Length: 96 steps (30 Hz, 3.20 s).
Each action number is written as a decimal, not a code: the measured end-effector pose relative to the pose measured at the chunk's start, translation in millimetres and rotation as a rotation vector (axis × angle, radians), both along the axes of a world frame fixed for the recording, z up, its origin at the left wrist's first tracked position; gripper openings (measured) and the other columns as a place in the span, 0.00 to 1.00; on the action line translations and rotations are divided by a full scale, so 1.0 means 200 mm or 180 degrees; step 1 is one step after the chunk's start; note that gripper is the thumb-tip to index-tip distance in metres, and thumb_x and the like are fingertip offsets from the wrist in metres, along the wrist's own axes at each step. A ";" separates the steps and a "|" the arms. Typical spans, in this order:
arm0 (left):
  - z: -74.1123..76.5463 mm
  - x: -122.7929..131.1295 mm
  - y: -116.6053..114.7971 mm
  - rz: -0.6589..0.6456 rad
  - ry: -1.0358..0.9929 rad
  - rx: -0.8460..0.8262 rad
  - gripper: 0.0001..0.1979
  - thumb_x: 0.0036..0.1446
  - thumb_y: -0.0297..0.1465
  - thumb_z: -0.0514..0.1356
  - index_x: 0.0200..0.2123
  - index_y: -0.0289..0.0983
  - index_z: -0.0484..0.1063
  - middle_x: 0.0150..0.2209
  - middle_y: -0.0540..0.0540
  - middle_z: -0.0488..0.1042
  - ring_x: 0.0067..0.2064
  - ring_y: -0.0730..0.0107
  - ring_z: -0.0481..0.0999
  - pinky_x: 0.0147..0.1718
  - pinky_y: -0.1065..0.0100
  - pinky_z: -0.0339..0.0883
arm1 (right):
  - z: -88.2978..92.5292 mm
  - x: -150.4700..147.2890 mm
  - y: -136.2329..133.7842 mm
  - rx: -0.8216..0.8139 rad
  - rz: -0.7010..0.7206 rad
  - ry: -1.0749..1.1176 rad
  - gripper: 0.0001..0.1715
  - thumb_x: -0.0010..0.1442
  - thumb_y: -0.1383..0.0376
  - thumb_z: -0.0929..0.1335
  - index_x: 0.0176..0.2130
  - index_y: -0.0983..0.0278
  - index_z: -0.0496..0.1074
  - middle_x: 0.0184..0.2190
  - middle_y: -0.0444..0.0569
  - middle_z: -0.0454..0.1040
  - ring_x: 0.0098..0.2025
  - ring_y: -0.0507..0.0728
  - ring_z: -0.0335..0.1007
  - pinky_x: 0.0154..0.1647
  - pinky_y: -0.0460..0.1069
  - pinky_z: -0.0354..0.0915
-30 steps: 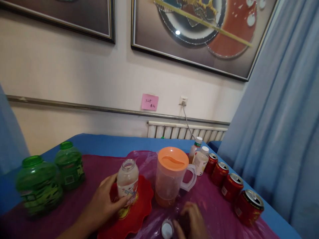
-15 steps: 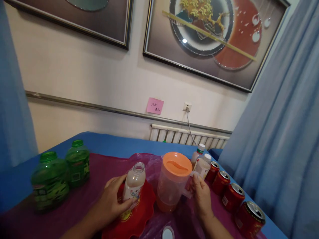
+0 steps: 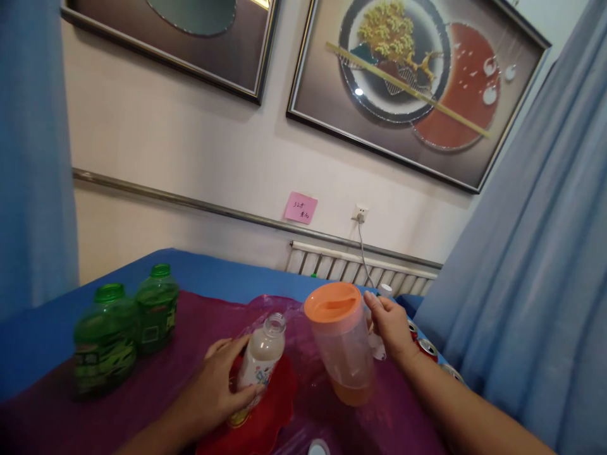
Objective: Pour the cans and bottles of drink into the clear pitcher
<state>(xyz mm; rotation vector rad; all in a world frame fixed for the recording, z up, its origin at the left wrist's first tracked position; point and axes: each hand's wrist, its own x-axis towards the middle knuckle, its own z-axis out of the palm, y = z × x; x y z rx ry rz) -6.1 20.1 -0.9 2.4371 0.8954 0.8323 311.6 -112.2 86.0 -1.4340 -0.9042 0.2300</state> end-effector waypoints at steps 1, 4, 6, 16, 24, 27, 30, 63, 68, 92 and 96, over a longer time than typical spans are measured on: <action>0.01 0.00 -0.01 -0.0018 0.0054 -0.0023 0.34 0.46 0.38 0.67 0.58 0.41 0.69 0.54 0.42 0.78 0.56 0.44 0.73 0.59 0.48 0.60 | 0.03 0.00 0.00 -0.0073 0.0002 -0.0128 0.36 0.49 0.35 0.73 0.20 0.59 0.59 0.12 0.34 0.52 0.15 0.47 0.44 0.15 0.46 0.44; 0.04 0.00 -0.02 -0.0073 0.0201 -0.0111 0.35 0.45 0.38 0.68 0.58 0.42 0.69 0.55 0.42 0.78 0.56 0.45 0.72 0.60 0.48 0.57 | 0.11 0.01 -0.02 -0.0250 0.0039 -0.0352 0.36 0.48 0.35 0.73 0.19 0.59 0.60 0.13 0.35 0.53 0.16 0.48 0.45 0.16 0.46 0.46; 0.06 -0.01 -0.03 -0.0103 0.0235 -0.0173 0.34 0.45 0.38 0.68 0.57 0.41 0.69 0.53 0.42 0.78 0.55 0.47 0.72 0.60 0.49 0.57 | 0.15 0.01 -0.02 -0.0304 0.0069 -0.0493 0.36 0.48 0.35 0.73 0.19 0.59 0.59 0.14 0.35 0.52 0.17 0.48 0.46 0.17 0.46 0.46; 0.08 -0.01 -0.04 -0.0174 0.0208 -0.0155 0.33 0.45 0.37 0.69 0.57 0.40 0.70 0.50 0.42 0.78 0.53 0.48 0.73 0.60 0.48 0.56 | 0.26 -0.04 -0.02 -0.0530 0.0107 -0.0769 0.37 0.45 0.33 0.72 0.18 0.58 0.57 0.16 0.35 0.48 0.19 0.48 0.44 0.18 0.46 0.46; 0.09 -0.02 -0.04 -0.0294 0.0245 -0.0213 0.32 0.45 0.37 0.69 0.56 0.41 0.71 0.55 0.42 0.78 0.58 0.46 0.71 0.65 0.46 0.46 | 0.38 -0.06 0.00 -0.0670 0.0161 -0.1570 0.38 0.49 0.33 0.69 0.18 0.58 0.53 0.17 0.37 0.48 0.21 0.50 0.46 0.22 0.47 0.48; 0.09 -0.02 -0.05 -0.0293 0.0284 -0.0192 0.34 0.45 0.37 0.69 0.57 0.40 0.70 0.54 0.41 0.78 0.58 0.46 0.72 0.66 0.45 0.44 | 0.43 -0.08 0.01 -0.0645 0.0231 -0.1749 0.38 0.49 0.33 0.70 0.18 0.57 0.51 0.18 0.36 0.46 0.22 0.49 0.43 0.21 0.47 0.45; 0.09 -0.02 -0.06 -0.0288 0.0315 -0.0148 0.32 0.45 0.38 0.69 0.55 0.39 0.71 0.54 0.40 0.78 0.57 0.46 0.73 0.66 0.44 0.44 | 0.47 -0.10 0.02 -0.0648 0.0302 -0.2008 0.39 0.49 0.34 0.70 0.19 0.57 0.50 0.19 0.36 0.44 0.22 0.49 0.41 0.22 0.47 0.42; 0.09 -0.04 -0.08 -0.0413 0.0001 -0.0241 0.24 0.44 0.37 0.69 0.47 0.41 0.73 0.44 0.46 0.79 0.50 0.53 0.75 0.63 0.50 0.48 | 0.55 -0.16 0.06 -0.0759 0.0466 -0.2617 0.35 0.54 0.38 0.70 0.19 0.59 0.55 0.18 0.37 0.47 0.22 0.49 0.44 0.21 0.47 0.44; 0.10 -0.04 -0.09 -0.0415 -0.0009 -0.0237 0.24 0.44 0.37 0.69 0.47 0.41 0.73 0.44 0.46 0.79 0.50 0.53 0.75 0.63 0.50 0.48 | 0.55 -0.15 0.05 -0.0744 0.0436 -0.2518 0.35 0.53 0.39 0.71 0.19 0.58 0.53 0.18 0.37 0.46 0.22 0.49 0.43 0.21 0.47 0.43; 0.09 -0.04 -0.10 -0.0429 -0.0011 -0.0146 0.21 0.45 0.37 0.68 0.44 0.43 0.73 0.42 0.47 0.79 0.48 0.54 0.75 0.60 0.51 0.51 | 0.55 -0.18 0.03 -0.0770 0.0440 -0.2564 0.36 0.53 0.38 0.71 0.19 0.58 0.53 0.18 0.37 0.46 0.23 0.49 0.42 0.21 0.47 0.42; 0.08 -0.03 -0.09 -0.0426 -0.0015 -0.0168 0.21 0.45 0.37 0.69 0.44 0.42 0.73 0.43 0.47 0.79 0.48 0.54 0.74 0.60 0.50 0.50 | 0.55 -0.18 0.02 -0.0750 0.0413 -0.2561 0.35 0.53 0.39 0.71 0.19 0.58 0.53 0.19 0.37 0.46 0.22 0.49 0.42 0.21 0.47 0.42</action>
